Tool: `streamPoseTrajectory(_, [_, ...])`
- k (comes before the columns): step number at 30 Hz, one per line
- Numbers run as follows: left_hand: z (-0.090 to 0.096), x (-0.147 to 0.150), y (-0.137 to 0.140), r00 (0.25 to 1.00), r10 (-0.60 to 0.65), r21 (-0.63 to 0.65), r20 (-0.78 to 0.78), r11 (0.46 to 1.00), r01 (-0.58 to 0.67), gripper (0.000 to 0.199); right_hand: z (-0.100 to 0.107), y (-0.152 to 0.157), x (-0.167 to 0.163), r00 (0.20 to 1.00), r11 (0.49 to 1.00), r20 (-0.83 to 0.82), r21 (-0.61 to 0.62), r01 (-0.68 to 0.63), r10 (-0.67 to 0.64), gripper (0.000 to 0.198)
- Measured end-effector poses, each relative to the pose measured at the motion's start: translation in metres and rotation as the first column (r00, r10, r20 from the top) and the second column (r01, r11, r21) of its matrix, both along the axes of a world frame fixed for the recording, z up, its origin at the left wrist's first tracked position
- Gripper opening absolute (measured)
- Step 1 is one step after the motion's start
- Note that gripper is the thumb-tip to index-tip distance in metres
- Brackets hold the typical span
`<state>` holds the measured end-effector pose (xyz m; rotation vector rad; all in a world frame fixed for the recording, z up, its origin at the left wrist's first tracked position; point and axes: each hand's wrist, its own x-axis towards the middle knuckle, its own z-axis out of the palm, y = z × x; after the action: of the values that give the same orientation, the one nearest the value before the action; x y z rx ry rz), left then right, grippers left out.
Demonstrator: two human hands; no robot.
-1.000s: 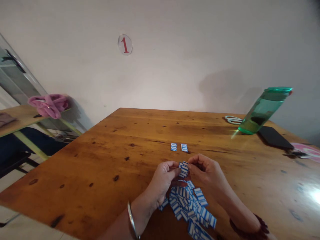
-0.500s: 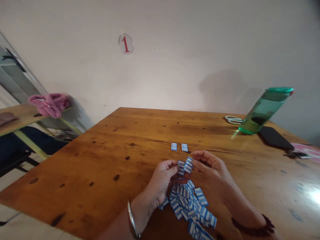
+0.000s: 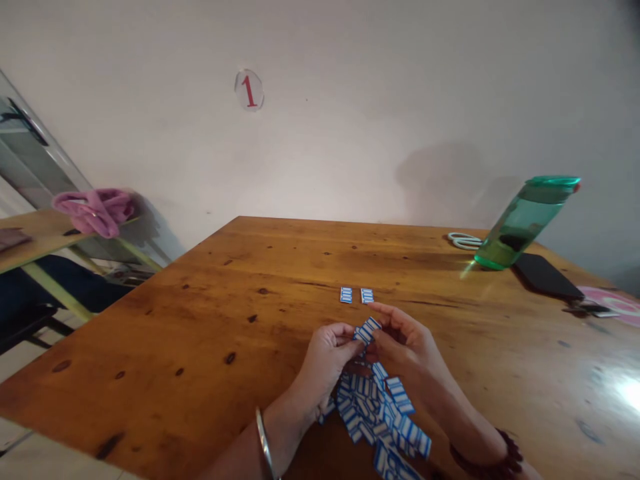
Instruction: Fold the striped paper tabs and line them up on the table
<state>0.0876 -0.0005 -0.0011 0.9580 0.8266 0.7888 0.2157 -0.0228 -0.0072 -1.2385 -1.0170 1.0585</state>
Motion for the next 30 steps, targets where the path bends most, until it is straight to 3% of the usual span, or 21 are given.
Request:
streamPoseTrajectory(2, [-0.001, -0.001, 0.003, 0.997, 0.046, 0.061, -0.057, 0.997, -0.042, 0.017, -0.003, 0.000, 0.004, 0.972, 0.997, 0.234, 0.075, -0.029, 0.011, 0.036])
streamPoseTrajectory(5, [-0.004, -0.003, 0.007, 0.981, 0.107, 0.188, -0.161, 0.979, -0.076, 0.009, -0.002, -0.001, 0.007, 0.771, 0.973, 0.633, 0.215, -0.088, -0.070, 0.029])
streamPoseTrajectory(8, [-0.008, -0.004, 0.009, 0.969, 0.131, 0.270, -0.211, 0.960, -0.070, 0.007, 0.002, -0.003, 0.008, 0.566, 0.947, 0.814, 0.273, -0.172, -0.132, 0.023])
streamPoseTrajectory(10, [-0.009, -0.004, 0.009, 0.972, 0.124, 0.262, -0.201, 0.963, -0.068, 0.007, 0.006, -0.003, 0.009, 0.516, 0.941, 0.843, 0.284, -0.184, -0.154, 0.021])
streamPoseTrajectory(12, [-0.008, -0.004, 0.008, 0.980, 0.115, 0.212, -0.163, 0.974, -0.079, 0.008, 0.009, -0.004, 0.010, 0.549, 0.949, 0.815, 0.293, -0.119, -0.182, 0.021])
streamPoseTrajectory(14, [-0.006, -0.004, 0.007, 0.987, 0.124, 0.144, -0.105, 0.984, -0.108, 0.010, 0.011, -0.004, 0.011, 0.656, 0.964, 0.728, 0.265, 0.001, -0.200, 0.020])
streamPoseTrajectory(16, [-0.005, -0.003, 0.007, 0.987, 0.156, 0.103, -0.044, 0.983, -0.151, 0.011, 0.012, -0.004, 0.011, 0.801, 0.979, 0.571, 0.182, 0.090, -0.179, 0.017])
streamPoseTrajectory(19, [-0.003, -0.003, 0.007, 0.976, 0.214, 0.098, 0.026, 0.972, -0.216, 0.010, 0.013, -0.007, 0.006, 0.965, 0.997, 0.248, 0.034, 0.075, -0.082, 0.020])
streamPoseTrajectory(23, [-0.003, -0.004, 0.007, 0.972, 0.230, 0.045, 0.044, 0.972, -0.232, 0.013, 0.014, -0.011, -0.005, 1.000, 0.995, 0.003, -0.100, -0.006, 0.006, 0.024])
streamPoseTrajectory(30, [-0.002, -0.003, 0.005, 0.977, 0.202, 0.043, 0.068, 0.978, -0.206, 0.008, 0.016, -0.011, -0.015, 1.000, 0.996, 0.023, -0.094, -0.007, 0.009, 0.025])
